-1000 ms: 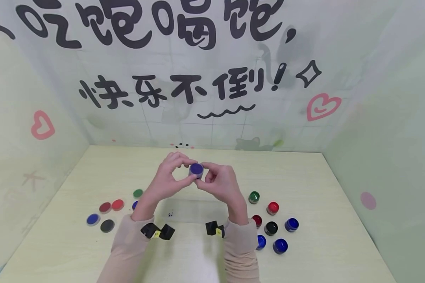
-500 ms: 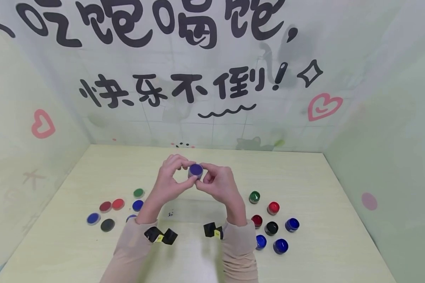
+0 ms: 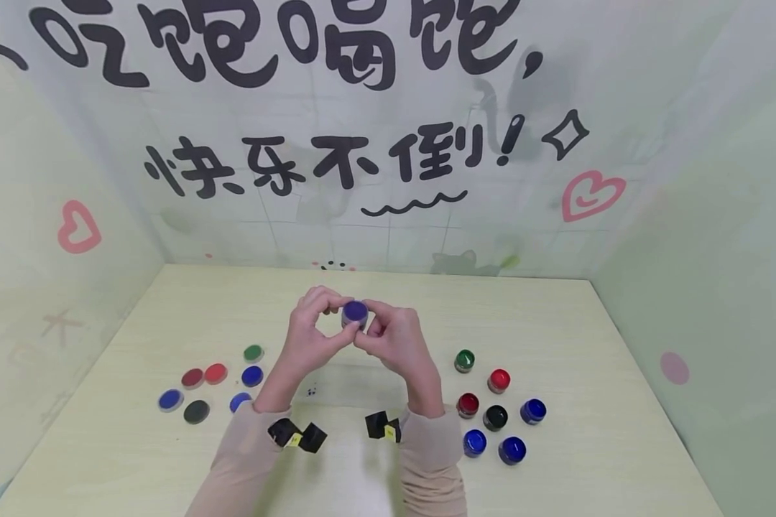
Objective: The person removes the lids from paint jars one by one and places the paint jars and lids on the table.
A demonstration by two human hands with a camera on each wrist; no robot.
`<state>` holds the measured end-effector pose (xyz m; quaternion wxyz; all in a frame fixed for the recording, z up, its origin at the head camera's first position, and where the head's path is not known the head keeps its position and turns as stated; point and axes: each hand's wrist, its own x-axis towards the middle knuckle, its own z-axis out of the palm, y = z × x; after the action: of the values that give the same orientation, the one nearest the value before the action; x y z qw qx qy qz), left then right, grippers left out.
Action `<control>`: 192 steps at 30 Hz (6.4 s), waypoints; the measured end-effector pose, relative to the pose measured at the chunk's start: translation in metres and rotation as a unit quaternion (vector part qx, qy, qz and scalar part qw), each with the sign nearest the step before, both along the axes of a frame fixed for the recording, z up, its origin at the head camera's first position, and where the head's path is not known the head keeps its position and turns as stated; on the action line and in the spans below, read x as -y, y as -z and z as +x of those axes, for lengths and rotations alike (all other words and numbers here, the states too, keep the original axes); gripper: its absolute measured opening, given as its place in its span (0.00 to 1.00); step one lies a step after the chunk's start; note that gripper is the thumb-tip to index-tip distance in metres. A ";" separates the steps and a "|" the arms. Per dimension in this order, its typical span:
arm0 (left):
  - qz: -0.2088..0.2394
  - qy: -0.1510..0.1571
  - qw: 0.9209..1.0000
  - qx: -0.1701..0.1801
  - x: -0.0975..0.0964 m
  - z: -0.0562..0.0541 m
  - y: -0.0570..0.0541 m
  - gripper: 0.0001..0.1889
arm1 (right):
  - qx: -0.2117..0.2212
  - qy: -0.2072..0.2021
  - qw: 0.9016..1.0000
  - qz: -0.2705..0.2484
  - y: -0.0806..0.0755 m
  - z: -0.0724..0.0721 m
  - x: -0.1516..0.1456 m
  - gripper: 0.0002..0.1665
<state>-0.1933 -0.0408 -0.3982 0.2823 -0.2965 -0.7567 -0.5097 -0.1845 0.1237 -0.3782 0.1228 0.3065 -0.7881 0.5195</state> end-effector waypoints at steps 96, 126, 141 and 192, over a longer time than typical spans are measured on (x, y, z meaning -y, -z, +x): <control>-0.037 -0.019 0.997 0.059 0.020 0.010 -0.012 0.21 | 0.029 -0.015 0.994 -0.105 0.007 0.020 0.021 0.18; -0.037 0.018 0.998 0.042 0.024 0.007 -0.010 0.23 | 0.035 -0.020 0.994 -0.098 0.014 0.017 0.021 0.18; -0.041 0.029 0.998 0.034 0.026 0.008 -0.009 0.23 | 0.040 -0.013 0.994 -0.101 0.008 0.021 0.022 0.18; -0.014 -0.014 0.998 0.054 0.034 0.010 -0.012 0.16 | 0.039 0.002 0.992 -0.119 0.016 0.024 0.015 0.21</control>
<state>-0.1835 -0.0748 -0.3867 0.2444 -0.2618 -0.7819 -0.5103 -0.1603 0.1088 -0.3938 0.1287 0.2681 -0.7252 0.6210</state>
